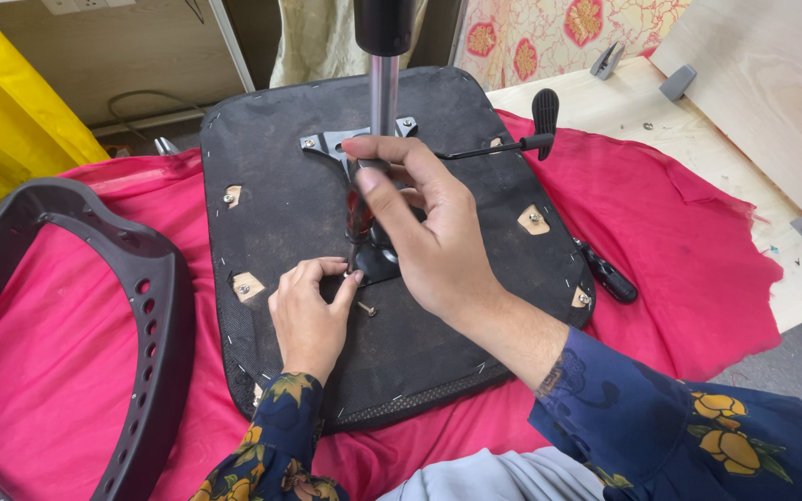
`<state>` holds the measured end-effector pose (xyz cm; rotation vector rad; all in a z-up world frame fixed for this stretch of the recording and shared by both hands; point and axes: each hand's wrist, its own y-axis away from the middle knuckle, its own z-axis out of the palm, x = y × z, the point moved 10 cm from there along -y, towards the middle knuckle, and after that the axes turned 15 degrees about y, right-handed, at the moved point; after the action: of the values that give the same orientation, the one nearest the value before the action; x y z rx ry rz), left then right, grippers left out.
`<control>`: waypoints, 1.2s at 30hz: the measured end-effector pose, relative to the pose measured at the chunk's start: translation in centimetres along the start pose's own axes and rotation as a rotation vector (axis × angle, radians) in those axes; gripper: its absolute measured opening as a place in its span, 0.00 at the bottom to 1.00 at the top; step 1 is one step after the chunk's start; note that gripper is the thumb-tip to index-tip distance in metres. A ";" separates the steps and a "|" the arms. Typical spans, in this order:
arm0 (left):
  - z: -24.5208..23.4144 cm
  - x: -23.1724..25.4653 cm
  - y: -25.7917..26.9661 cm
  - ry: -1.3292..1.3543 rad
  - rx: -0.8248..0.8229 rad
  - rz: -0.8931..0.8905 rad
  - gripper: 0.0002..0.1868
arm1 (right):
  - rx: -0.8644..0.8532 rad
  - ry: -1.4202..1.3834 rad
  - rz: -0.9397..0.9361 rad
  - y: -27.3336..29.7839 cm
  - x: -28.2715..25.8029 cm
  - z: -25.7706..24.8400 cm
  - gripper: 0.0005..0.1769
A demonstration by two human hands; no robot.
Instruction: The person uses a screwdriver to remove screws from the underside of an office chair seat, detaching the metal mounting plate. The removed screws are placed on the red cloth covering the work surface.
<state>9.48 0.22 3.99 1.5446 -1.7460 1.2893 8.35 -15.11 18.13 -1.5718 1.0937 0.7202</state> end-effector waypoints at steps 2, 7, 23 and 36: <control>0.1 -0.1 0.0 -0.008 0.000 -0.010 0.12 | 0.058 0.150 -0.176 0.3 -1.9 -0.4 0.11; 0.1 -0.5 -0.1 -0.017 0.031 -0.052 0.14 | 0.084 0.271 -0.190 0.6 -2.5 -0.3 0.08; 0.4 0.1 0.4 0.016 0.013 0.043 0.12 | 0.134 0.370 -0.204 1.8 -3.0 -0.2 0.10; 0.1 -0.4 0.5 0.059 0.036 0.014 0.08 | 0.213 0.447 -0.371 2.5 -5.8 -0.6 0.10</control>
<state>9.14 0.27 3.47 1.5014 -1.7084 1.3664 3.72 -14.09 22.30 -1.7256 1.1058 -0.0028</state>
